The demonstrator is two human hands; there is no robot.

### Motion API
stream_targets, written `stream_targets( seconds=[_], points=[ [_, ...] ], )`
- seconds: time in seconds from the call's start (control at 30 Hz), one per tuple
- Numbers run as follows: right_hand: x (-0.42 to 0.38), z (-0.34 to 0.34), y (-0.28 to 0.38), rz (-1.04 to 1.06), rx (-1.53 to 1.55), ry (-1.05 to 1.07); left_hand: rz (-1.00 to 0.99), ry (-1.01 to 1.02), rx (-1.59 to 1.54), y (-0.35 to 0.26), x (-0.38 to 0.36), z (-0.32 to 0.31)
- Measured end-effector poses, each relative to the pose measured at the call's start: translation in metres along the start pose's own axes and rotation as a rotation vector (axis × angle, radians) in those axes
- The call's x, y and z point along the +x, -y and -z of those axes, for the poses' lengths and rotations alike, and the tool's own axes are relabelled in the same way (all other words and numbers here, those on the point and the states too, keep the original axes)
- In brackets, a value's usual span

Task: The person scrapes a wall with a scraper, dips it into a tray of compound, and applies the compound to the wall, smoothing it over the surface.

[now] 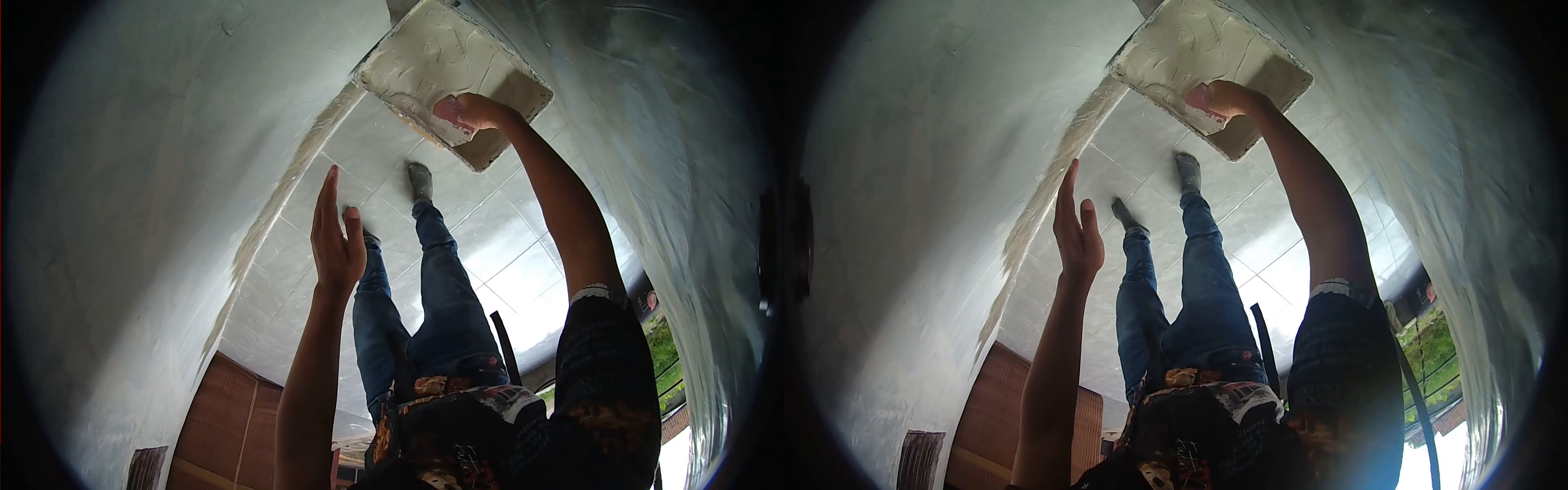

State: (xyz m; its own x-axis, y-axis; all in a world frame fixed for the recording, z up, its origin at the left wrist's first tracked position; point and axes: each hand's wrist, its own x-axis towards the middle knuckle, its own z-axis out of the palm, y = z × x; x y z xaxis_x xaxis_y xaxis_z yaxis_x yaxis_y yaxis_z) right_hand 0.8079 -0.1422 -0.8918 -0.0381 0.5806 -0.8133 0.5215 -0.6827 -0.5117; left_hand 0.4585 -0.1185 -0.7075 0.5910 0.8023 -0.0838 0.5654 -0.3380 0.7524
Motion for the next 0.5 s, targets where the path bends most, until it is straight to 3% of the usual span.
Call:
stream_targets(
  seconds=[0.1, 0.33, 0.43, 0.47, 0.5],
  points=[
    [-0.017, 0.000, 0.009, -0.053, 0.230, 0.051, -0.001, -0.002, -0.006, -0.001, -0.002, 0.002],
    [-0.040, 0.013, 0.017, -0.174, 0.093, 0.124, 0.000, 0.001, -0.017, 0.001, -0.006, 0.010],
    [-0.053, 0.022, -0.002, -0.294, 0.476, 0.327, -0.015, -0.011, -0.025, -0.004, -0.007, 0.017],
    [-0.062, 0.024, -0.005, -0.283, 0.471, 0.316, -0.027, -0.022, -0.023, -0.008, -0.006, 0.020],
    [-0.075, 0.022, -0.007, -0.198, 0.687, 0.311, -0.039, -0.025, -0.016, -0.012, -0.006, 0.023]
  ],
)
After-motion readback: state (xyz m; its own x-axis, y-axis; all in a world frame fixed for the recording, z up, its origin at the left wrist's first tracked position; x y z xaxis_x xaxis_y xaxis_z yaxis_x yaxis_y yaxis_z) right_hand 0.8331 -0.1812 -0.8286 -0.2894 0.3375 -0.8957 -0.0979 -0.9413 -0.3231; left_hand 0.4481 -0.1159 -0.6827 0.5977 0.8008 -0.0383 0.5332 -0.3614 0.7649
